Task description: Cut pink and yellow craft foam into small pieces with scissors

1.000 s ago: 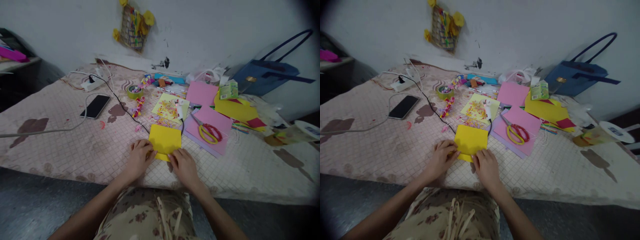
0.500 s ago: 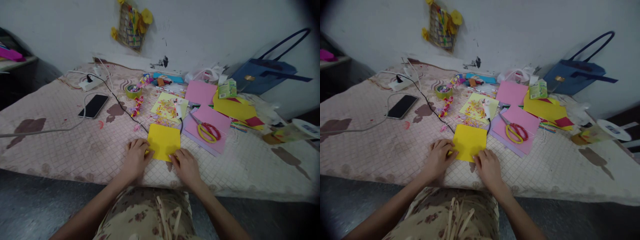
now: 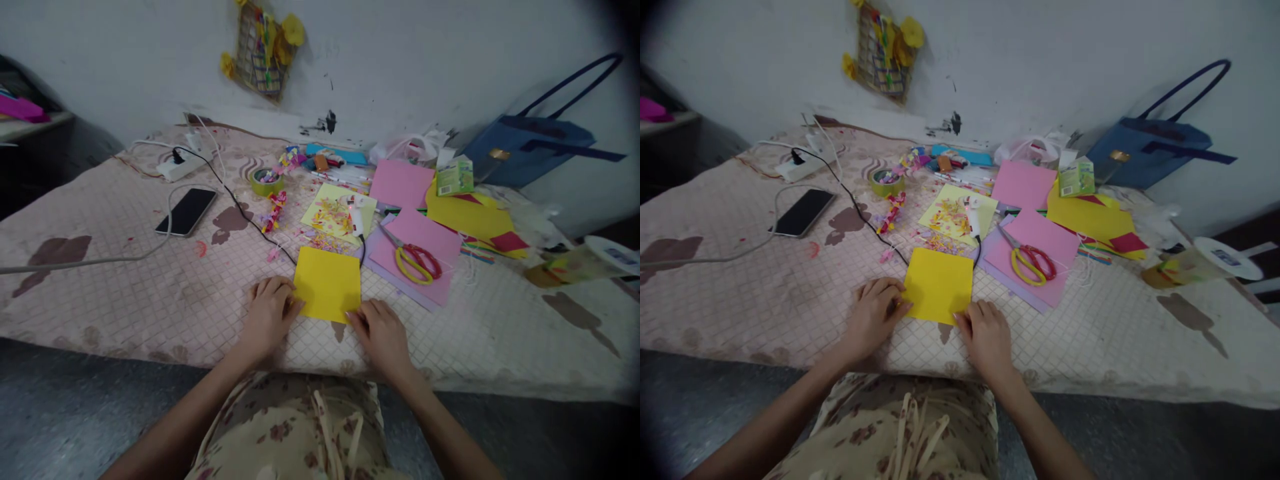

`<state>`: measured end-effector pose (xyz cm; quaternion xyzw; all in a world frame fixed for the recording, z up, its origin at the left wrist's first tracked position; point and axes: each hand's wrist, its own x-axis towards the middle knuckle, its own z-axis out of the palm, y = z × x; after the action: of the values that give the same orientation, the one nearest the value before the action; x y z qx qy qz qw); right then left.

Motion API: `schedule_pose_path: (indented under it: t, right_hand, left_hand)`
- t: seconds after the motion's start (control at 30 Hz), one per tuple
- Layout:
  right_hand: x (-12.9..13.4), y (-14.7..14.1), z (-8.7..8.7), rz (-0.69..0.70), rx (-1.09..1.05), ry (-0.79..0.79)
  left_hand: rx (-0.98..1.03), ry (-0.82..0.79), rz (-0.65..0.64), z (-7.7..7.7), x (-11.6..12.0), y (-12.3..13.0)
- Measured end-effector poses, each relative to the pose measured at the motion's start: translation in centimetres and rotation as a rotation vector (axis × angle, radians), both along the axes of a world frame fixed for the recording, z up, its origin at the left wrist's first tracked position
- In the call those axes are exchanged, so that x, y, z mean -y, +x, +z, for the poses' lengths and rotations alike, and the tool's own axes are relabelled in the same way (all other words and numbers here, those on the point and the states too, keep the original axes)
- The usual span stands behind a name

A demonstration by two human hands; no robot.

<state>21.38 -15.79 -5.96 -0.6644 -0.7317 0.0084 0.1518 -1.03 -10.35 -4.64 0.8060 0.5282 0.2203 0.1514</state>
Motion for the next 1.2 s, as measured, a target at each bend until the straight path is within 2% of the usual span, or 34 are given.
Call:
schedule_pose_path:
  t: [0.33,0.6,0.67,0.83,0.9,1.03,1.13,1.2]
  right_hand:
    - [0.2,0.3,-0.7,-0.006,-0.099,0.041]
    - [0.4,0.4,-0.7,-0.013,-0.223,0.038]
    - [0.6,0.6,-0.8,-0.007,-0.25,0.044]
    - [0.8,1.0,-1.0,0.023,-0.305,0.056]
    - [0.8,1.1,-1.1,0.029,-0.327,0.062]
    - [1.3,1.4,-0.8,0.041,-0.414,0.104]
    - [1.8,1.2,-0.1,0.075,-0.469,0.281]
    - [2.1,0.5,0.3,0.16,-0.444,0.366]
  left_hand:
    - [0.008,-0.029,-0.004,-0.1,-0.1,-1.0]
    - [-0.023,0.043,-0.048,-0.7,0.0,-1.1]
    - [-0.052,0.085,-0.125,-0.6,-0.2,-1.2]
    - [-0.214,0.209,-0.485,0.0,-1.1,-1.4]
    - [-0.281,0.222,-0.586,0.2,-1.5,-1.5]
    - [-0.373,0.221,-0.682,0.4,-2.0,-1.5]
    - [-0.394,0.237,-0.704,0.4,-2.0,-1.5]
    - [-0.396,0.254,-0.699,0.5,-1.9,-1.4]
